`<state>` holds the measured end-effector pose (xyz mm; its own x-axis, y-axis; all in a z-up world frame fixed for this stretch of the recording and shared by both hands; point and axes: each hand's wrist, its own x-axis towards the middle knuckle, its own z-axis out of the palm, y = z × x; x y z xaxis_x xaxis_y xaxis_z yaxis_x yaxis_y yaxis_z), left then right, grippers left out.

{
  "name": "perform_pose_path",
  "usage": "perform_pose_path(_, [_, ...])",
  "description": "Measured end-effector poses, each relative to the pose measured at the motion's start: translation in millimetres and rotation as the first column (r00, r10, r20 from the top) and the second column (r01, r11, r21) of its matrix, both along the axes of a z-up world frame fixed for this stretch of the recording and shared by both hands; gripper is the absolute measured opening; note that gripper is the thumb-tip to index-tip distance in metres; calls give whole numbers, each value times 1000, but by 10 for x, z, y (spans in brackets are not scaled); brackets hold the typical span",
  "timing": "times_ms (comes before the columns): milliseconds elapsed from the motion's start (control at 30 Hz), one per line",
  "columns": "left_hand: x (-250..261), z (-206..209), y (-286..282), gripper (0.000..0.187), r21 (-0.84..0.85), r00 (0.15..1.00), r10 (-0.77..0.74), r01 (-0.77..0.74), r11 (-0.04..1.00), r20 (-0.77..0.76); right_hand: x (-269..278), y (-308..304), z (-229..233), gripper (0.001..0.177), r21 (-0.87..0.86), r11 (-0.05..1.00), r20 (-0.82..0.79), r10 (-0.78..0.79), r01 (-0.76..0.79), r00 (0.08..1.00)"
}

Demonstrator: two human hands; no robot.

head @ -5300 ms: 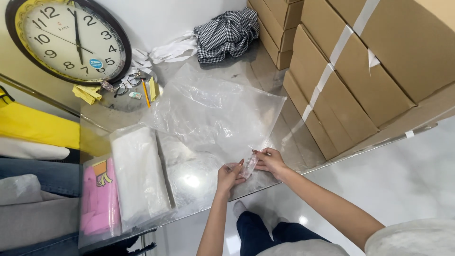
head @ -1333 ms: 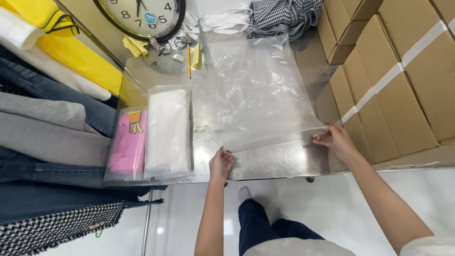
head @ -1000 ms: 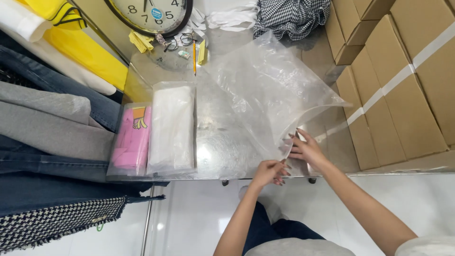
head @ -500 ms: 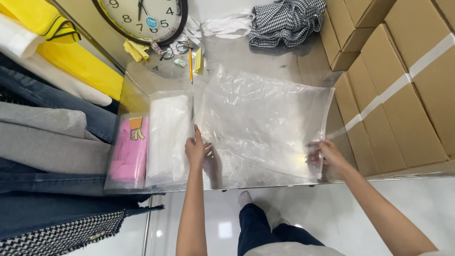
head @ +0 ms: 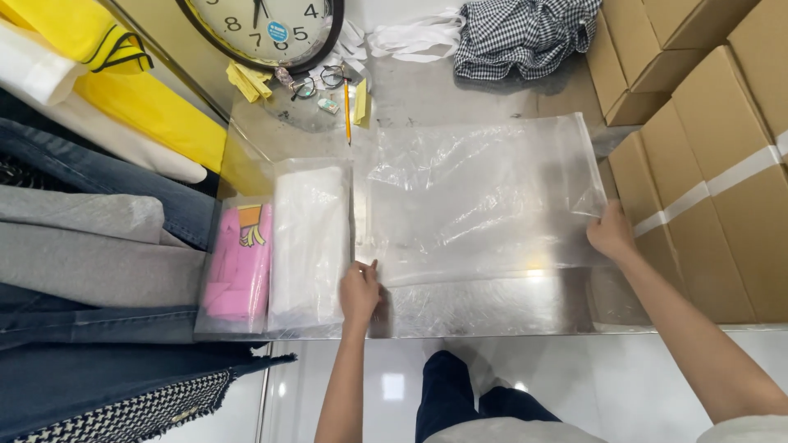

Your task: Folding clothing items and placing them into plastic bags and cardboard boxes for shipping

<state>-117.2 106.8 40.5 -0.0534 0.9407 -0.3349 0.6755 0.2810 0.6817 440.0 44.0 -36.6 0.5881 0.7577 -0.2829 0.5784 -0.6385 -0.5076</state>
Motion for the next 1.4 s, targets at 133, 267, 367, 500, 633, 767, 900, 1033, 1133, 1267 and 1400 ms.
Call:
perform_pose_path(133, [-11,-338,-56,28,-43,975,-130,124,991,-182,-459,31,811,73,-32,999,121,-15,19,993])
perform_pose_path(267, [50,-294,-55,34,432,883,-35,263,863,-468,-740,20,1091,77,104,971,208,193,-217,959])
perform_pose_path(367, [465,268,-65,35,591,919,-92,321,740,-384,-1335,122,1100,62,350,858,250,301,-376,920])
perform_pose_path(500, [1045,35,-21,54,502,894,-300,438,746,-334,-2323,302,673,62,280,820,176,467,-499,866])
perform_pose_path(633, [1219,-455,11,56,531,864,-300,488,692,-404,-2878,360,665,61,155,755,283,584,-637,761])
perform_pose_path(767, [1130,-494,50,54,532,851,-316,512,674,-419,-2768,326,602,52,69,710,354,639,-701,683])
perform_pose_path(900, [921,-410,99,59,452,850,-315,498,740,-421,-2300,199,550,54,79,753,390,580,-654,715])
perform_pose_path(1033, [737,-425,127,61,434,843,-307,500,749,-441,-1608,-71,425,55,48,797,469,514,-602,718])
perform_pose_path(1133, [724,-510,154,62,491,838,-276,508,708,-471,-1177,-265,390,60,38,824,476,483,-566,735])
perform_pose_path(1267, [731,-513,146,64,477,843,-251,487,732,-475,-847,-414,372,57,34,855,467,445,-518,764])
perform_pose_path(1400, [683,-538,202,63,462,837,-271,499,733,-475,-816,-444,466,57,38,953,335,271,-301,902])
